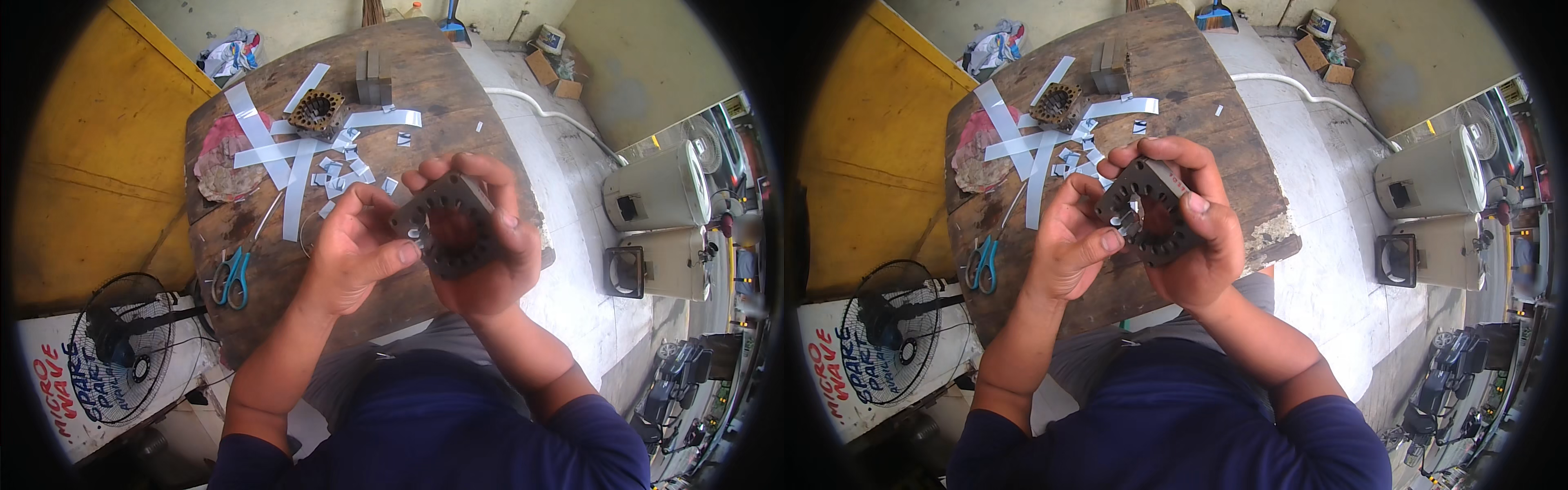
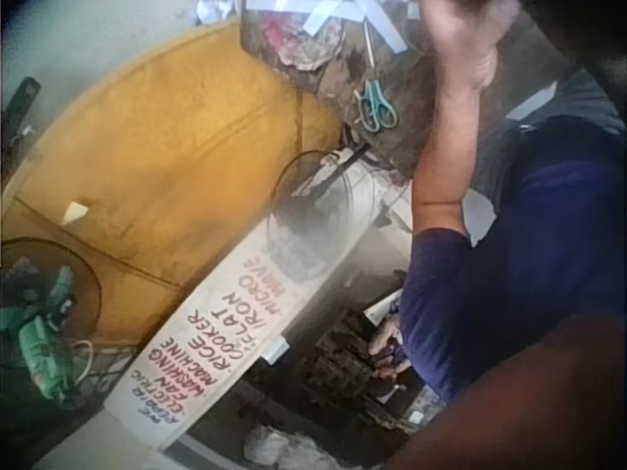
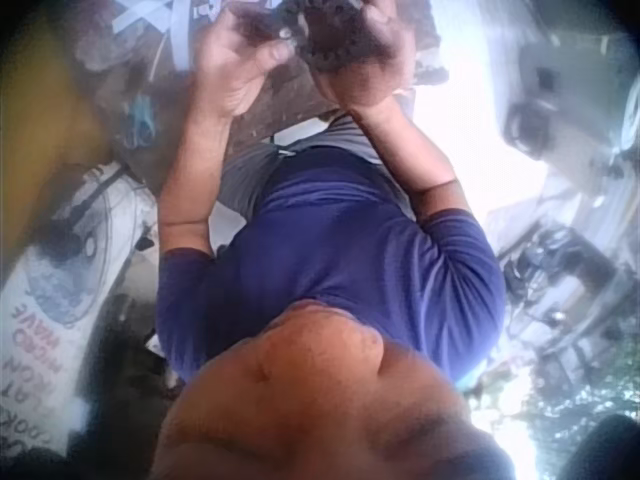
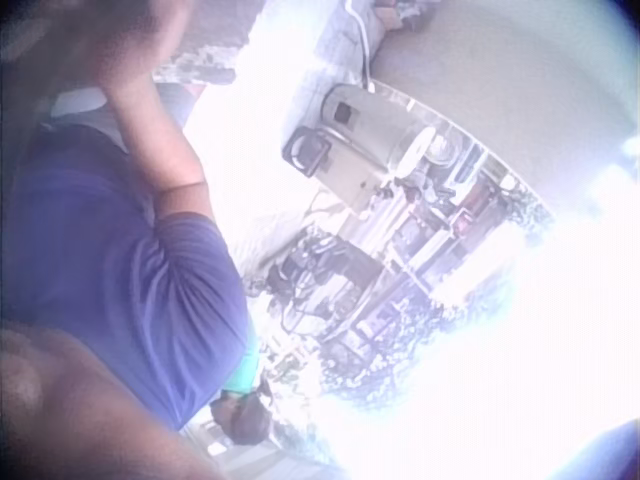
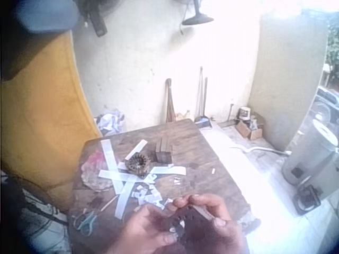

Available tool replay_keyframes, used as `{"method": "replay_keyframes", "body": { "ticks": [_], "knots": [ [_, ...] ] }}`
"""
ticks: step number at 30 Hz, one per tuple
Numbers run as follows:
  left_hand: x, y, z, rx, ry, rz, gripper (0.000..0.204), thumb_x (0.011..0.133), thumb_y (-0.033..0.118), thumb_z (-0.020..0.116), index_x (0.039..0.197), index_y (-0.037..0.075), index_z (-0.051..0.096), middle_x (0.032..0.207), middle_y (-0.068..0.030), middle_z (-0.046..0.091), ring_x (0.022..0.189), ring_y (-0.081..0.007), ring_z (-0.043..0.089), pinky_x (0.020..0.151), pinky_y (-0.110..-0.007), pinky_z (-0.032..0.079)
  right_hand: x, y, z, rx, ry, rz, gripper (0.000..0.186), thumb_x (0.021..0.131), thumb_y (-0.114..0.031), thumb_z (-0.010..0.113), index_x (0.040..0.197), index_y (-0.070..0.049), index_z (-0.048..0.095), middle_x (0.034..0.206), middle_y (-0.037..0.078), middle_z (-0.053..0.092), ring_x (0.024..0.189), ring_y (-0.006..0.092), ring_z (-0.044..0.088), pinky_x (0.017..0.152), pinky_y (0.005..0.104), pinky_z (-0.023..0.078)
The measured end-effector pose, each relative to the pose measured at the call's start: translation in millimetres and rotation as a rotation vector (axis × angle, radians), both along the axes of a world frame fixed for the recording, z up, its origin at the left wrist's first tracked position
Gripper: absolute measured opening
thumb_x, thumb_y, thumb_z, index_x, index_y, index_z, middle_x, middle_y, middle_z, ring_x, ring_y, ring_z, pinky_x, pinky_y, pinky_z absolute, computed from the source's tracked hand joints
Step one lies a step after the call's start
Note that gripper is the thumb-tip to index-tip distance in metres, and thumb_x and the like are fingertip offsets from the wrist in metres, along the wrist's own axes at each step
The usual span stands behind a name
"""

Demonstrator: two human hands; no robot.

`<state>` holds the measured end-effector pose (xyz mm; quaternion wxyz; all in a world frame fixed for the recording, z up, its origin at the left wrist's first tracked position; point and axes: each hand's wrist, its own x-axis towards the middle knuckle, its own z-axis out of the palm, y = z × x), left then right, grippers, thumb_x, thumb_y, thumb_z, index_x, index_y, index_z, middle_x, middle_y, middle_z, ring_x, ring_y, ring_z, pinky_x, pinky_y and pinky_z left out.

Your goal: The person uses scissors to cut a long metal strip into small square pieces on a wooden workbench. They repeatedly cut, fold, and place the pieces into a metal component with multiple holes.

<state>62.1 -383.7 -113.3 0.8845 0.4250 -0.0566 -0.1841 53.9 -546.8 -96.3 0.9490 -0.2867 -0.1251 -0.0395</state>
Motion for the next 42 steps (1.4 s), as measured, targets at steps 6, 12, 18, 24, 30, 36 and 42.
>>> {"method": "replay_keyframes", "body": {
  "ticks": [6, 12, 18, 24, 30, 36, 42],
  "knots": [
    [2, -5, -4, -0.017, 0.017, 0.030, 0.047, 0.091, 0.002, 0.083, 0.125, 0.007, 0.051, 0.115, -0.0061, 0.066, 0.104, -0.0138, 0.066, 0.090, -0.031, 0.057, 9, 4, -12, 0.121, 0.063, 0.033, 0.057, 0.096, -0.040, 0.056, 0.141, -0.004, 0.055, 0.134, 0.021, 0.064, 0.129, 0.0385, 0.062, 0.115, 0.0535, 0.048],
    [22, 72, 16, 0.779, -0.354, 0.366, 0.011, 0.097, 0.004, 0.076, 0.104, 0.003, 0.069, 0.094, 0.0016, 0.069, 0.084, -0.0053, 0.062, 0.077, -0.024, 0.053, 65, -14, -16, -0.069, 0.237, -0.057, 0.048, 0.102, -0.036, 0.056, 0.138, -0.004, 0.057, 0.129, 0.019, 0.066, 0.121, 0.0321, 0.066, 0.110, 0.0531, 0.053],
    [-10, 101, 7, 1.324, -0.359, 0.096, 0.028, 0.091, 0.013, 0.078, 0.118, 0.006, 0.077, 0.099, -0.0094, 0.072, 0.084, -0.0223, 0.070, 0.078, -0.035, 0.056, 108, -11, -45, -0.178, 0.262, 0.123, 0.033, 0.105, -0.021, 0.058, 0.133, -0.004, 0.059, 0.126, 0.017, 0.066, 0.117, 0.0286, 0.067, 0.104, 0.0487, 0.058],
    [-16, 85, 7, 1.444, -0.354, 0.070, 0.025, 0.091, 0.014, 0.076, 0.114, 0.006, 0.074, 0.112, -0.0103, 0.066, 0.104, -0.0312, 0.067, 0.091, -0.043, 0.054, 105, -16, -58, -0.133, 0.205, 0.202, 0.033, 0.106, -0.025, 0.057, 0.132, -0.004, 0.059, 0.131, 0.018, 0.063, 0.120, 0.0316, 0.066, 0.106, 0.0512, 0.057],
    [2, 40, 8, 1.383, -0.756, 0.114, 0.021, 0.091, 0.013, 0.074, 0.112, 0.008, 0.077, 0.110, -0.0093, 0.066, 0.103, -0.0296, 0.066, 0.092, -0.043, 0.053, 112, -33, -55, -0.063, 0.232, 0.033, 0.032, 0.107, -0.025, 0.055, 0.131, -0.005, 0.061, 0.136, 0.016, 0.063, 0.121, 0.0330, 0.066, 0.109, 0.0554, 0.054],
    [25, -2, -13, 1.419, -1.035, -0.090, 0.018, 0.093, 0.013, 0.073, 0.111, 0.010, 0.077, 0.108, -0.0087, 0.066, 0.109, -0.0293, 0.063, 0.099, -0.046, 0.049, 112, -42, -60, -0.037, 0.235, -0.021, 0.032, 0.104, -0.026, 0.059, 0.128, -0.006, 0.063, 0.132, 0.015, 0.063, 0.120, 0.0331, 0.065, 0.108, 0.0557, 0.055],
    [38, 6, -9, 1.199, -0.933, -0.295, 0.013, 0.095, 0.007, 0.072, 0.107, 0.006, 0.070, 0.108, -0.0086, 0.067, 0.105, -0.0261, 0.065, 0.103, -0.040, 0.049, 109, -42, -61, -0.212, 0.269, -0.015, 0.032, 0.102, -0.023, 0.064, 0.129, -0.008, 0.067, 0.113, 0.007, 0.071, 0.097, 0.0131, 0.066, 0.075, 0.0263, 0.048]
  ]
}}
